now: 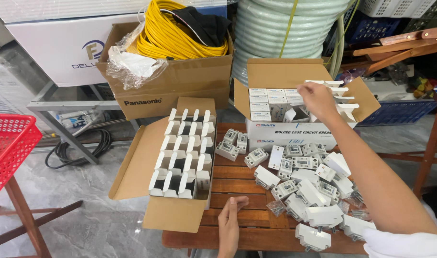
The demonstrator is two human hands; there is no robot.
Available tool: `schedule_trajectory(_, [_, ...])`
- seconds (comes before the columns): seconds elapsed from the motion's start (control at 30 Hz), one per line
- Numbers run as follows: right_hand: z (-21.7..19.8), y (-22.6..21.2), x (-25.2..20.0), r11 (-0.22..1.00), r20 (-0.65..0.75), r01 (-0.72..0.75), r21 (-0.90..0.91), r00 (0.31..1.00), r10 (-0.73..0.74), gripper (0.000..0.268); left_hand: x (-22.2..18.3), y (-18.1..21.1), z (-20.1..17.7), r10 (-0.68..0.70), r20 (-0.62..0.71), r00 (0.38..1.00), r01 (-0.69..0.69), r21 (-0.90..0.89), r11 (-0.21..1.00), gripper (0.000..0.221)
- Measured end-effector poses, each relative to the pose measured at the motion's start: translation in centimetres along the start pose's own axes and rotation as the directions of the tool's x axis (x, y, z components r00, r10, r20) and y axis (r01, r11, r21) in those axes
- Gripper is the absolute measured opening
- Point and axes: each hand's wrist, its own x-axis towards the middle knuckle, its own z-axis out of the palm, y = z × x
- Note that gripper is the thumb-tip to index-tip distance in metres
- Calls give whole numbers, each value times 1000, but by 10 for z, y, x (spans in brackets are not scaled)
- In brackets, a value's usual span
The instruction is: The person picks up circuit breakers from a pile on a table and places them into organized cardboard boxes.
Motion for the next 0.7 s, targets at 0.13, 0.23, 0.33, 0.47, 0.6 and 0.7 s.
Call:
schedule_trajectory(0.13, [-23, -16, -25, 988, -107, 29, 152, 994, -13, 37, 1, -2, 1, 26, 24, 999, -27, 14, 1000, 55])
schedule_trajectory(0.23, [-32, -31, -62, 967, -160, 100, 234, 985, -63, 27, -2, 4, 1, -54, 7, 998, 54, 35, 998, 56])
schedule_trajectory(0.33, [-31, -28, -101, 973, 93, 80, 215, 990, -102, 19, -2, 2, 0, -5, 29, 1000, 3, 77, 997, 54])
schedule_trajectory(0.47, [-6, 1, -132, 984, 514, 163, -74, 852, -102, 39, 2, -4, 3, 50, 51, 997, -56, 116, 992, 44])
schedule_trajectory(0.6, [43, 36, -170, 898, 646, 327, -294, 760, -65, 26, 1, -12, 1, 134, 93, 987, -144, 112, 983, 41])
schedule_trajectory(0.7, [73, 46, -213, 736, 680, 511, -444, 727, -94, 53, 1, -11, 1, 70, 69, 995, -79, 152, 985, 41])
